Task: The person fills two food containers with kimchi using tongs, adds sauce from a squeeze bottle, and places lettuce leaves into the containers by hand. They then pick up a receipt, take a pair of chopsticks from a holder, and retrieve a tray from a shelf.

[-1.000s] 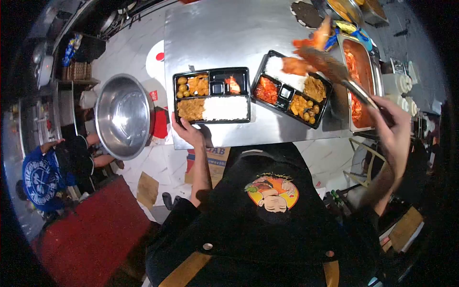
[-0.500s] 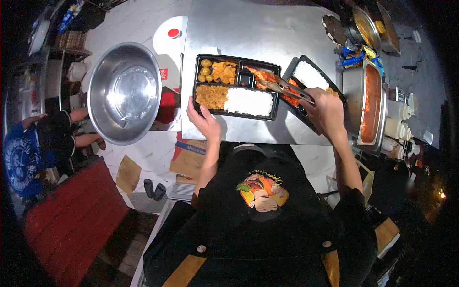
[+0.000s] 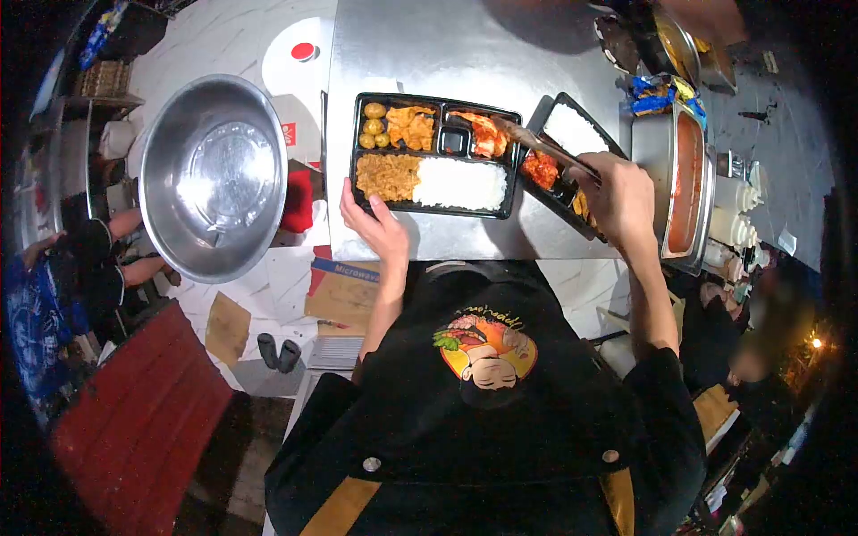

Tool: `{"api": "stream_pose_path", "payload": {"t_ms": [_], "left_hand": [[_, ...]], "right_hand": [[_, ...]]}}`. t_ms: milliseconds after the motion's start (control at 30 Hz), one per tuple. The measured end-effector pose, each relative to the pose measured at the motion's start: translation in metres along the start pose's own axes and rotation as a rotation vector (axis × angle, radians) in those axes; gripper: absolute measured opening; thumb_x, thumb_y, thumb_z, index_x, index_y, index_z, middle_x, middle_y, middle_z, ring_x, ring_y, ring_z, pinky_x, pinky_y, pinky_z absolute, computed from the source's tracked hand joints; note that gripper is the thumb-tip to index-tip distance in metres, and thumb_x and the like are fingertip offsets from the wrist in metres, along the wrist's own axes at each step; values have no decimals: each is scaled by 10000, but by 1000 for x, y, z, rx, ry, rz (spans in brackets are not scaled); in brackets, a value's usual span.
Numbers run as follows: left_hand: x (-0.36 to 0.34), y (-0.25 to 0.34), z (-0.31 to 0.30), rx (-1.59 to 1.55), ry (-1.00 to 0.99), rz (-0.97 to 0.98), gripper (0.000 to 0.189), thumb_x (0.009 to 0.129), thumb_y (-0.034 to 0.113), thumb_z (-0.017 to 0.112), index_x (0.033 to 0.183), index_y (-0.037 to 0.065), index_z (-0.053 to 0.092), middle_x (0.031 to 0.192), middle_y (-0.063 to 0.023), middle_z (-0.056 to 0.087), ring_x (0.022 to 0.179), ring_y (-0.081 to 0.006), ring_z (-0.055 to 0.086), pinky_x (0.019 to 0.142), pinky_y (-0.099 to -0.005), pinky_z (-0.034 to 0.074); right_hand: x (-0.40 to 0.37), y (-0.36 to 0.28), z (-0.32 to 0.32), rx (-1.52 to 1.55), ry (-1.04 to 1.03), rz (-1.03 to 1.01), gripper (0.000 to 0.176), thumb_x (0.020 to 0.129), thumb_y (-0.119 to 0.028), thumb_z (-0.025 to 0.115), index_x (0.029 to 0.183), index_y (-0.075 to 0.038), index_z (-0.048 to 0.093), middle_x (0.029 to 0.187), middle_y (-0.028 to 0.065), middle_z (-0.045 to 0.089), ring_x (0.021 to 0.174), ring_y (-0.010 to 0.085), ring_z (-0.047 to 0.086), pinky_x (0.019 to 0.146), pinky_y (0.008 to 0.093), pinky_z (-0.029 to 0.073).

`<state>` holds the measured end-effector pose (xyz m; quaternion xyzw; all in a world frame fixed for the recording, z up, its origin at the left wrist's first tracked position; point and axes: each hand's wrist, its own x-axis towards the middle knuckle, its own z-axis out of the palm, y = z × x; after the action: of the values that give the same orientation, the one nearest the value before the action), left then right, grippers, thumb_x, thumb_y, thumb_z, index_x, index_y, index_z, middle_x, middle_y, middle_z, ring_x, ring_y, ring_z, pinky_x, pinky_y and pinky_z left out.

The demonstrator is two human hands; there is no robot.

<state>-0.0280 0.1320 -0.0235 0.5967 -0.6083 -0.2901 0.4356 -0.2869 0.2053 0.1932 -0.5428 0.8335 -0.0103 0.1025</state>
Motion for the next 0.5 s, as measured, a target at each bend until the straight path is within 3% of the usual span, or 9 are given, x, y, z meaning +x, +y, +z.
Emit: {"api": "stream_pose_path", "payload": {"t_ms": [133,200,300,433,500], "left_hand": [[-3,-2,1,9,-18,-10,495,962,229,465,1369,-43,384,1348,-243,442,1267,-389,379,1077,-497,233],[-1,-4,0,24,-17,-2,500,962,230,465,1371,-44,379,1353,-245,436,1270,-390,374,1079,-497,231],[-1,0,2,17,-15,-15,506,964,234,464,1378,-42,370,1365,-246,424,1281,-401,362,1086,-501,223],[-2,2,2,2,-21,-7,492,972,215,453,1380,-44,366,1379,-250,414,1293,-409,353,1090,-500,223],[-2,3,2,9,-11,-5,482,976,206,447,1376,-51,368,1393,-244,407,1300,-400,357,1099,-483,228]], "right_hand": [[13,19,34,-155,-69,-28,143,851,-217,651,877,-80,685,824,135,663,753,351,635,662,433,501],[2,20,20,-167,-150,66,142,852,-221,645,872,-87,684,827,131,666,760,348,636,670,433,501],[-2,20,14,18,-53,-16,144,849,-235,642,875,-102,690,812,118,672,745,342,644,661,435,507],[-1,18,32,-80,-69,73,181,838,-260,660,920,-103,700,785,136,665,745,344,650,662,436,511],[-6,20,28,24,50,36,211,832,-265,668,949,-93,703,766,153,663,749,343,654,668,437,513]]}}
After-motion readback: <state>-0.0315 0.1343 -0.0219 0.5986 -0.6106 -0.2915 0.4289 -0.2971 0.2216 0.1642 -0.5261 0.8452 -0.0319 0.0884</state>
